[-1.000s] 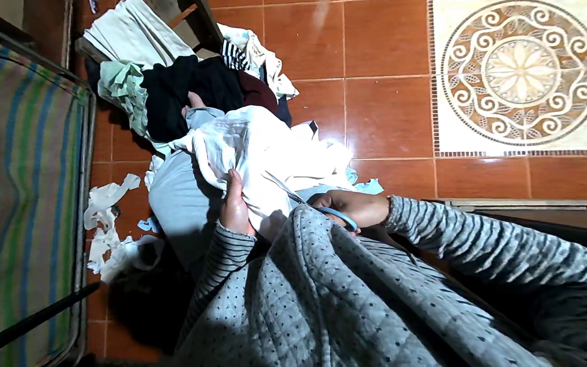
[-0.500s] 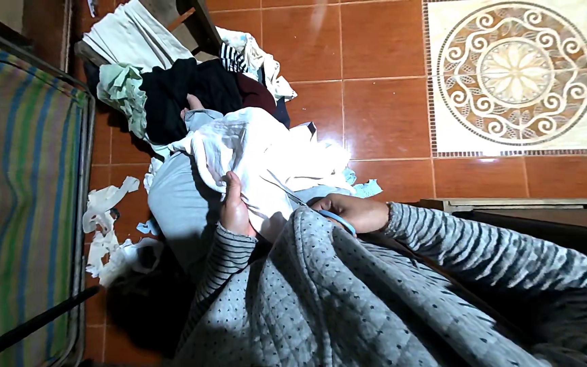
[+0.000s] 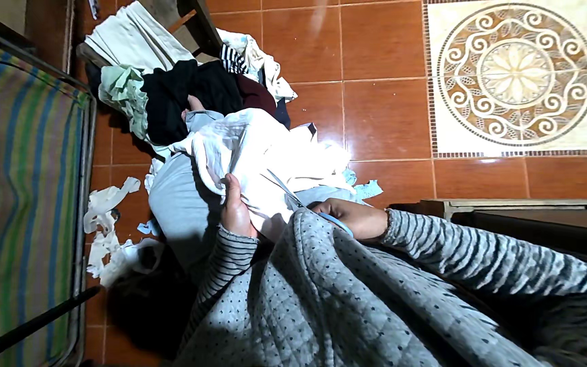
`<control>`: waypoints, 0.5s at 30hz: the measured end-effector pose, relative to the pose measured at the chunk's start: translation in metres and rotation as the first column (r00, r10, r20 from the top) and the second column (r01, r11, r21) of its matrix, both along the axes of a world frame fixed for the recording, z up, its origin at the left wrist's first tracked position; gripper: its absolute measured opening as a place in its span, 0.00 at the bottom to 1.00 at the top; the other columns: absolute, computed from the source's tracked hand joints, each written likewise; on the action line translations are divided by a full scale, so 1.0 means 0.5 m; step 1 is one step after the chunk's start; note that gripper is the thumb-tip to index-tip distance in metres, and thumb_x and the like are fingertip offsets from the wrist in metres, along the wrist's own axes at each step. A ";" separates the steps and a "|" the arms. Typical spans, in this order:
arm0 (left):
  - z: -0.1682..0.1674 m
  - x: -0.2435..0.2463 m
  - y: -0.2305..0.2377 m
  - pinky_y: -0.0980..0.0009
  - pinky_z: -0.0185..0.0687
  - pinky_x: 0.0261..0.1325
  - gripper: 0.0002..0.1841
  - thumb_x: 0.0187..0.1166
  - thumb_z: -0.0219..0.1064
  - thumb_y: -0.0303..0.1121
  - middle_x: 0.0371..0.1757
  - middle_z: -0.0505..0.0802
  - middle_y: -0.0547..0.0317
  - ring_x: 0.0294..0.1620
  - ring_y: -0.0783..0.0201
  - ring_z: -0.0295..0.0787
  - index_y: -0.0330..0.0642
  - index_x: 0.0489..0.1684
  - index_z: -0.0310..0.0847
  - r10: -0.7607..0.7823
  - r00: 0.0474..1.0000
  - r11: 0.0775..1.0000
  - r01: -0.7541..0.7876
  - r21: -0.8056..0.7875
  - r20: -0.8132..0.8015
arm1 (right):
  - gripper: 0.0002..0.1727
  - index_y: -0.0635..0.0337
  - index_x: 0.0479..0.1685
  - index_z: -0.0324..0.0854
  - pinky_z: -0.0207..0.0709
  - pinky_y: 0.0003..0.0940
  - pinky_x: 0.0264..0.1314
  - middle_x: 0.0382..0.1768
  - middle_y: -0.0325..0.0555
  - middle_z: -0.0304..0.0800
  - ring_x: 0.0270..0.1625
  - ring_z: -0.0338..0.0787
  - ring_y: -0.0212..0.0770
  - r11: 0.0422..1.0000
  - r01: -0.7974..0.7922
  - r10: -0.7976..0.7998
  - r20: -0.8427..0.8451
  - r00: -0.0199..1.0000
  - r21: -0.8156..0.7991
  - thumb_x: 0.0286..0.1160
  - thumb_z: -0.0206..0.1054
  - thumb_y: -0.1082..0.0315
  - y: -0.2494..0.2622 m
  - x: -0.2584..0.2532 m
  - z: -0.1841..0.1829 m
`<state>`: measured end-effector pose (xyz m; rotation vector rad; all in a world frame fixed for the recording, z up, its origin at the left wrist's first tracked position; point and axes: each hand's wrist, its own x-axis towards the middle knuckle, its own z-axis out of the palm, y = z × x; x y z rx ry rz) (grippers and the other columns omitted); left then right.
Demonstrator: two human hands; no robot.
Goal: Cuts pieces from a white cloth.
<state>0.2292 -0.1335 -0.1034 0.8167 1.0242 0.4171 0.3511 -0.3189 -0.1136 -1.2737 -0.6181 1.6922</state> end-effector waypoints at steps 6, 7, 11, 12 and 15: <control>0.001 0.001 -0.002 0.67 0.86 0.61 0.26 0.96 0.34 0.49 0.53 0.91 0.58 0.56 0.69 0.90 0.44 0.72 0.73 0.000 1.000 0.999 0.001 0.046 -0.021 | 0.15 0.41 0.23 0.76 0.62 0.15 0.13 0.13 0.20 0.74 0.12 0.70 0.16 1.000 0.009 -0.010 -0.020 1.000 -0.011 0.76 0.66 0.48 0.015 -0.008 0.012; 0.004 0.002 -0.003 0.68 0.86 0.61 0.26 0.96 0.34 0.48 0.53 0.91 0.58 0.56 0.69 0.90 0.44 0.73 0.73 0.001 1.000 0.999 0.000 0.047 -0.024 | 0.15 0.41 0.23 0.76 0.62 0.14 0.14 0.13 0.19 0.74 0.12 0.70 0.15 1.000 0.020 -0.021 -0.023 1.000 -0.009 0.77 0.65 0.49 0.017 -0.010 0.012; 0.004 0.001 -0.002 0.67 0.86 0.62 0.26 0.96 0.34 0.48 0.54 0.91 0.58 0.56 0.69 0.90 0.45 0.73 0.72 0.000 1.000 0.999 0.002 0.047 -0.028 | 0.14 0.41 0.23 0.77 0.63 0.14 0.14 0.12 0.20 0.75 0.12 0.70 0.16 0.999 0.043 -0.043 -0.047 0.998 -0.006 0.79 0.63 0.52 0.020 -0.014 0.010; 0.005 0.001 -0.002 0.67 0.86 0.62 0.26 0.96 0.34 0.49 0.55 0.91 0.58 0.57 0.69 0.90 0.45 0.74 0.72 -0.003 0.999 0.999 0.005 0.047 -0.037 | 0.14 0.41 0.22 0.77 0.62 0.15 0.13 0.12 0.20 0.75 0.12 0.69 0.16 0.999 0.053 -0.053 -0.053 0.997 0.005 0.78 0.64 0.52 0.020 -0.015 0.008; 0.003 -0.001 -0.002 0.66 0.86 0.62 0.27 0.96 0.34 0.50 0.56 0.91 0.58 0.58 0.68 0.89 0.46 0.74 0.72 -0.007 1.000 0.999 0.008 0.032 -0.027 | 0.15 0.41 0.20 0.77 0.62 0.15 0.14 0.12 0.19 0.76 0.12 0.70 0.15 0.995 0.081 -0.079 -0.033 0.996 0.050 0.76 0.66 0.53 0.017 -0.020 0.001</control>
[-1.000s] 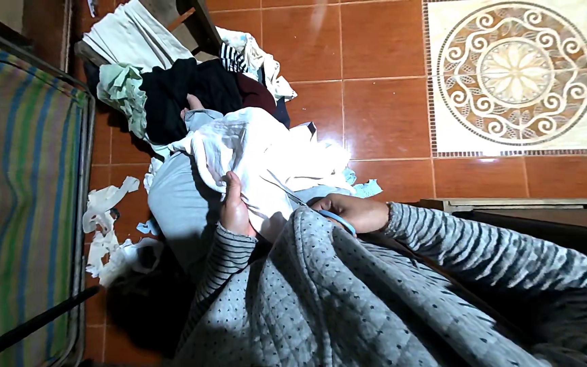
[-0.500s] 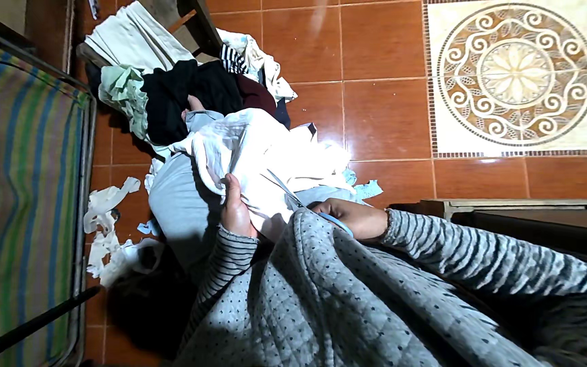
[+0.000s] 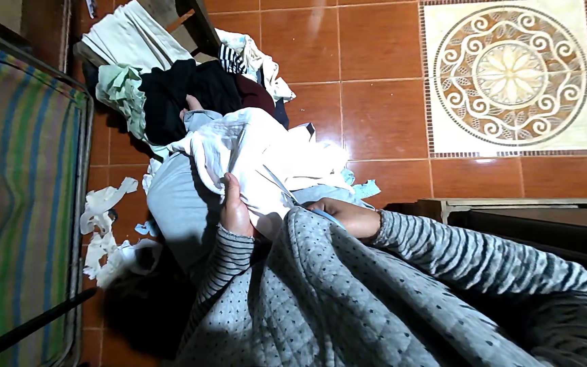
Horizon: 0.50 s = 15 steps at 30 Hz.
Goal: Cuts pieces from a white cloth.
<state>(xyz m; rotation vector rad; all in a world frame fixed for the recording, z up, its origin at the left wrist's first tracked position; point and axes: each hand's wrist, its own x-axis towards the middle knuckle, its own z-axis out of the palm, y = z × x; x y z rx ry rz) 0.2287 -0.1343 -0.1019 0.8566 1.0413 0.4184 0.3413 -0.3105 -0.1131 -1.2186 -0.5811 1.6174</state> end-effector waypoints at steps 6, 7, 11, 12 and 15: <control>-0.002 0.001 -0.002 0.65 0.86 0.63 0.27 0.96 0.34 0.50 0.57 0.91 0.57 0.59 0.67 0.89 0.45 0.75 0.72 0.016 1.000 1.000 -0.016 -0.010 -0.005 | 0.16 0.40 0.18 0.77 0.70 0.13 0.24 0.16 0.16 0.79 0.20 0.75 0.12 0.998 0.041 -0.041 0.019 0.999 -0.039 0.78 0.61 0.61 -0.004 -0.013 0.021; -0.003 0.001 -0.002 0.66 0.85 0.64 0.27 0.96 0.34 0.49 0.58 0.90 0.56 0.59 0.67 0.89 0.45 0.75 0.72 0.015 1.000 1.000 -0.015 0.001 -0.008 | 0.15 0.40 0.20 0.77 0.71 0.13 0.26 0.17 0.16 0.80 0.21 0.77 0.11 0.997 0.036 -0.036 0.004 0.999 -0.062 0.79 0.59 0.62 -0.001 -0.014 0.031; -0.004 -0.002 -0.001 0.69 0.81 0.68 0.28 0.96 0.32 0.47 0.63 0.88 0.56 0.63 0.71 0.85 0.41 0.78 0.70 -0.036 0.995 0.994 0.045 0.099 -0.094 | 0.18 0.44 0.28 0.78 0.74 0.14 0.31 0.21 0.18 0.81 0.26 0.79 0.12 0.991 0.004 -0.005 -0.004 1.000 -0.133 0.88 0.51 0.53 0.014 -0.015 0.055; -0.002 -0.002 -0.001 0.70 0.80 0.69 0.28 0.96 0.32 0.46 0.64 0.87 0.55 0.64 0.72 0.85 0.40 0.78 0.70 -0.044 0.991 0.991 0.059 0.121 -0.129 | 0.19 0.44 0.29 0.78 0.75 0.14 0.31 0.21 0.19 0.81 0.26 0.80 0.13 0.989 0.003 -0.003 -0.004 1.000 -0.145 0.89 0.50 0.51 0.019 -0.015 0.059; -0.002 -0.002 0.001 0.70 0.79 0.69 0.28 0.97 0.31 0.45 0.64 0.87 0.53 0.64 0.72 0.84 0.38 0.78 0.70 -0.064 0.982 0.985 0.091 0.146 -0.178 | 0.21 0.44 0.28 0.76 0.69 0.13 0.24 0.19 0.20 0.79 0.21 0.77 0.13 0.986 -0.003 0.001 -0.012 1.000 -0.169 0.89 0.49 0.46 0.030 -0.016 0.059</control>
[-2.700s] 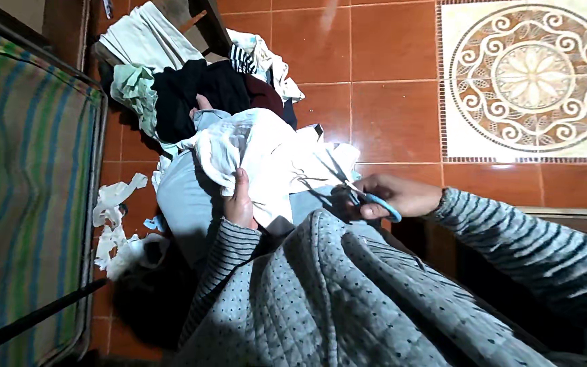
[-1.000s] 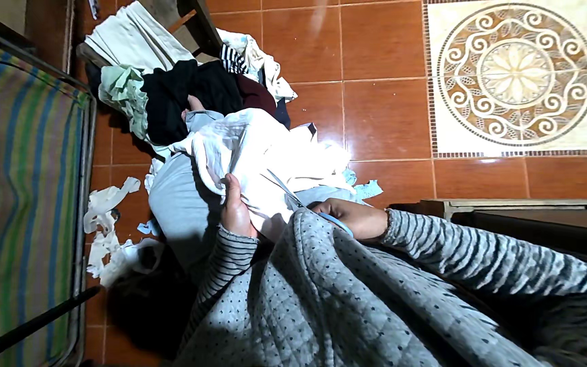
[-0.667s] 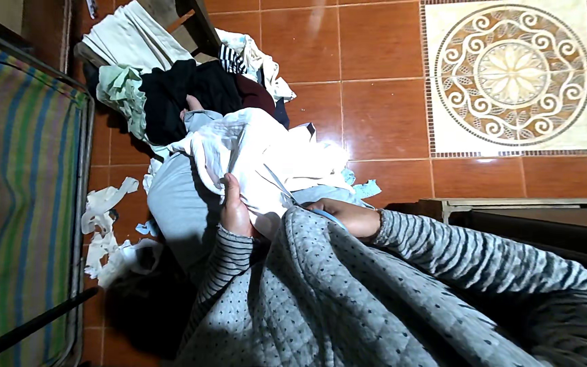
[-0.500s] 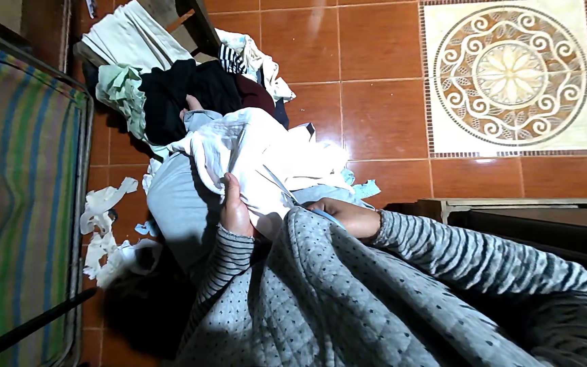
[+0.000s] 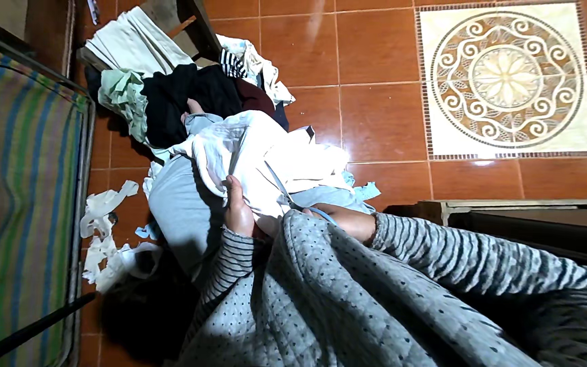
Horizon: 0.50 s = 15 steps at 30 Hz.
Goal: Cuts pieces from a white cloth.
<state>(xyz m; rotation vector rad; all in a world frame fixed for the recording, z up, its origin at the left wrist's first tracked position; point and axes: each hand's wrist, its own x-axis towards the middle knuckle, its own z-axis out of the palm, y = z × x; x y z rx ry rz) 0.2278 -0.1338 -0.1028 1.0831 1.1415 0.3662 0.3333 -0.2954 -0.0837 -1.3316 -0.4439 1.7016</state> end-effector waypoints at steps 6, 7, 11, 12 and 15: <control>0.007 0.001 -0.003 0.72 0.81 0.67 0.27 0.97 0.32 0.44 0.60 0.88 0.56 0.61 0.74 0.86 0.38 0.75 0.72 0.019 0.999 1.000 -0.018 -0.019 0.029 | 0.19 0.50 0.28 0.76 0.70 0.16 0.29 0.19 0.23 0.74 0.21 0.73 0.16 0.998 0.041 -0.038 0.077 0.996 -0.037 0.93 0.51 0.60 0.010 -0.004 0.042; 0.011 0.003 -0.005 0.72 0.82 0.65 0.27 0.97 0.33 0.44 0.58 0.89 0.56 0.59 0.74 0.87 0.39 0.74 0.73 0.038 0.999 0.999 -0.037 -0.033 0.035 | 0.20 0.43 0.23 0.76 0.71 0.14 0.26 0.17 0.18 0.78 0.21 0.76 0.12 0.997 0.078 -0.080 0.062 0.995 0.022 0.90 0.52 0.59 0.003 -0.011 0.017; 0.016 0.005 -0.005 0.72 0.81 0.65 0.27 0.97 0.32 0.45 0.59 0.88 0.55 0.59 0.73 0.86 0.38 0.75 0.72 0.035 0.999 0.999 -0.035 -0.032 0.012 | 0.20 0.39 0.20 0.75 0.71 0.12 0.26 0.16 0.14 0.79 0.21 0.76 0.10 0.995 0.087 -0.089 0.043 0.995 0.052 0.87 0.52 0.58 0.001 -0.014 0.004; 0.011 0.001 -0.002 0.71 0.79 0.69 0.27 0.97 0.32 0.43 0.63 0.87 0.53 0.63 0.73 0.84 0.36 0.77 0.70 0.000 1.000 1.000 0.000 -0.006 0.004 | 0.20 0.45 0.23 0.76 0.71 0.13 0.28 0.17 0.18 0.77 0.22 0.75 0.12 0.998 0.068 -0.067 0.077 0.995 -0.011 0.90 0.52 0.59 0.006 -0.010 0.026; -0.008 -0.007 0.006 0.72 0.76 0.72 0.27 0.97 0.29 0.40 0.67 0.84 0.51 0.67 0.73 0.82 0.34 0.80 0.66 -0.072 0.997 0.996 0.071 0.051 0.023 | 0.20 0.53 0.32 0.80 0.72 0.17 0.34 0.22 0.25 0.77 0.25 0.76 0.16 0.993 0.049 -0.038 0.103 0.994 -0.108 0.94 0.50 0.56 0.021 -0.005 0.059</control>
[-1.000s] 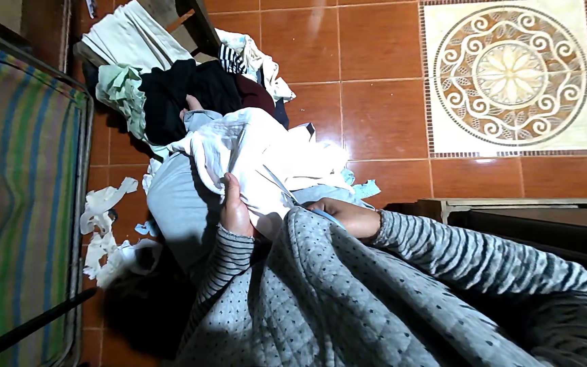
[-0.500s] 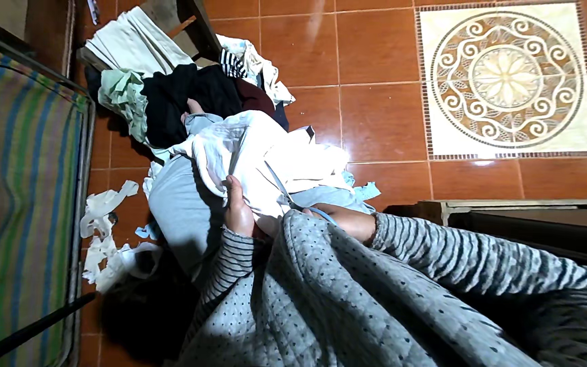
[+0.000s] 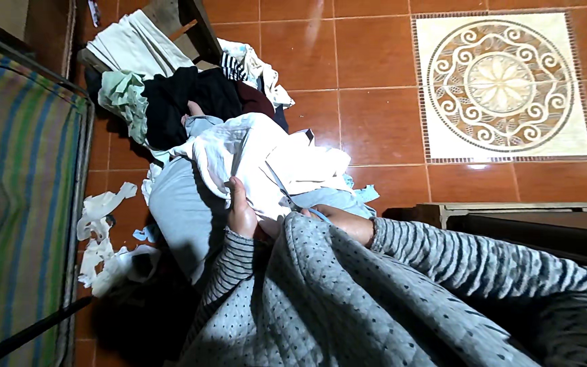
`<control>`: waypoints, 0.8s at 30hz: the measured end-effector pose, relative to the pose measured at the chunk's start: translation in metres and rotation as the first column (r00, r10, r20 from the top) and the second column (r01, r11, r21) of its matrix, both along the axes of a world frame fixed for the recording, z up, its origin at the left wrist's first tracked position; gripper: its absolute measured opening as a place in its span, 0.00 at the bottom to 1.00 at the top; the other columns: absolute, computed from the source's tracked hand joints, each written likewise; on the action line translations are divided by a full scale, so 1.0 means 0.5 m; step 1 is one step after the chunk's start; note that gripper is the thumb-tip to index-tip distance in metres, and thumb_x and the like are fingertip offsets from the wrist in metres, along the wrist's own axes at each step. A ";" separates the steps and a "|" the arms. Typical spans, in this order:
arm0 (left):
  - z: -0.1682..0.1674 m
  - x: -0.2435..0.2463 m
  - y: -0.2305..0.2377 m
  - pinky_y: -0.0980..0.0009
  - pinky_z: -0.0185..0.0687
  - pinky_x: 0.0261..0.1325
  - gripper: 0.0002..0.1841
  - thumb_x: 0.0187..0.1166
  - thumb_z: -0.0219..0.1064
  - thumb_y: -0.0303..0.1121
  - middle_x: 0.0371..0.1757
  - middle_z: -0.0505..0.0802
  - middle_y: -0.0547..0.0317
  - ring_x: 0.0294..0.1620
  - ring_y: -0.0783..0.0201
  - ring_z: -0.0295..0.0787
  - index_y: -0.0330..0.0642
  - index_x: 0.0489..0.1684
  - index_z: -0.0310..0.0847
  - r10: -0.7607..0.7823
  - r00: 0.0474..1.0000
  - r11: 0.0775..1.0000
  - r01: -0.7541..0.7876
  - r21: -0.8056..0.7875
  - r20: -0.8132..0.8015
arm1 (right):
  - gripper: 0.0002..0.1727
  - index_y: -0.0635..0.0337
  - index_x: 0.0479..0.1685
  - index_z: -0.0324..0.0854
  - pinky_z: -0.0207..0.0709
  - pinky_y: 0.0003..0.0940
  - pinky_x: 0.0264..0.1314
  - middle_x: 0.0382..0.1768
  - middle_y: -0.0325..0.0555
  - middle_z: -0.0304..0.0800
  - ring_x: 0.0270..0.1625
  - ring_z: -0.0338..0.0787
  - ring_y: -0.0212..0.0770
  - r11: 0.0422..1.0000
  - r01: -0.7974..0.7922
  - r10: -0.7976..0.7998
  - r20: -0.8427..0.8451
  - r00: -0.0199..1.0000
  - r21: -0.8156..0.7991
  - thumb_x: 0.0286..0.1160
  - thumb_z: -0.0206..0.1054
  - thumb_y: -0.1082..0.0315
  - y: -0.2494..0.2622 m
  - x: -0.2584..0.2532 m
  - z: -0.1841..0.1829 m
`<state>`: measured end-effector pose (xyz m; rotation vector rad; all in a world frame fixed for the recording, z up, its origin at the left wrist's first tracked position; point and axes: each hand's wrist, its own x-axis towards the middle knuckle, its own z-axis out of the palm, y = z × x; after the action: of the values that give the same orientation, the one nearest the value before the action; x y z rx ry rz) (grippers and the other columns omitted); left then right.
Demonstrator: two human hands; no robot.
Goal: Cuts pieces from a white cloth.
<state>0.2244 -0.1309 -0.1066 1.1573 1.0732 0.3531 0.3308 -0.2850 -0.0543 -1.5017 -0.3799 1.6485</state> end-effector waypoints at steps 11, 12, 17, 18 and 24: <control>0.010 0.005 -0.004 0.70 0.78 0.71 0.28 0.97 0.31 0.44 0.65 0.86 0.51 0.66 0.71 0.83 0.36 0.78 0.69 0.050 0.998 0.998 -0.051 -0.033 -0.027 | 0.21 0.39 0.21 0.77 0.73 0.12 0.28 0.18 0.15 0.81 0.22 0.78 0.10 0.982 0.115 -0.098 -0.112 0.989 0.152 0.89 0.52 0.61 -0.007 -0.019 -0.055; 0.007 0.005 -0.004 0.69 0.78 0.70 0.28 0.97 0.31 0.44 0.65 0.86 0.51 0.65 0.71 0.84 0.36 0.78 0.70 0.053 0.998 0.998 -0.054 -0.037 -0.014 | 0.20 0.41 0.23 0.78 0.74 0.12 0.29 0.19 0.16 0.83 0.23 0.79 0.11 0.984 0.119 -0.106 -0.107 0.989 0.129 0.89 0.53 0.63 -0.007 -0.018 -0.049; -0.002 0.002 -0.001 0.69 0.79 0.70 0.28 0.97 0.30 0.44 0.64 0.86 0.52 0.65 0.71 0.84 0.37 0.79 0.69 0.046 0.999 0.998 -0.045 -0.050 0.022 | 0.14 0.48 0.34 0.81 0.78 0.14 0.38 0.25 0.19 0.84 0.30 0.82 0.12 0.991 0.115 -0.105 -0.132 0.986 0.070 0.88 0.52 0.66 -0.008 -0.017 -0.033; -0.003 0.002 -0.002 0.69 0.79 0.70 0.28 0.97 0.30 0.44 0.64 0.86 0.52 0.64 0.71 0.84 0.37 0.79 0.68 0.042 0.999 0.998 -0.041 -0.045 0.026 | 0.13 0.48 0.34 0.81 0.78 0.15 0.37 0.24 0.21 0.85 0.30 0.83 0.14 0.991 0.121 -0.111 -0.159 0.981 0.056 0.87 0.54 0.65 -0.007 -0.016 -0.036; 0.001 0.004 -0.004 0.70 0.80 0.68 0.28 0.97 0.31 0.45 0.62 0.88 0.53 0.62 0.71 0.86 0.37 0.77 0.70 0.063 0.998 0.997 -0.062 -0.043 0.015 | 0.16 0.45 0.25 0.79 0.77 0.14 0.30 0.19 0.22 0.86 0.23 0.83 0.15 0.976 0.216 -0.212 -0.208 0.955 -0.004 0.84 0.55 0.69 0.003 -0.026 -0.034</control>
<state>0.2264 -0.1328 -0.1060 1.0835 1.0992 0.3864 0.3178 -0.2834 -0.0713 -1.2926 -0.1128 1.6034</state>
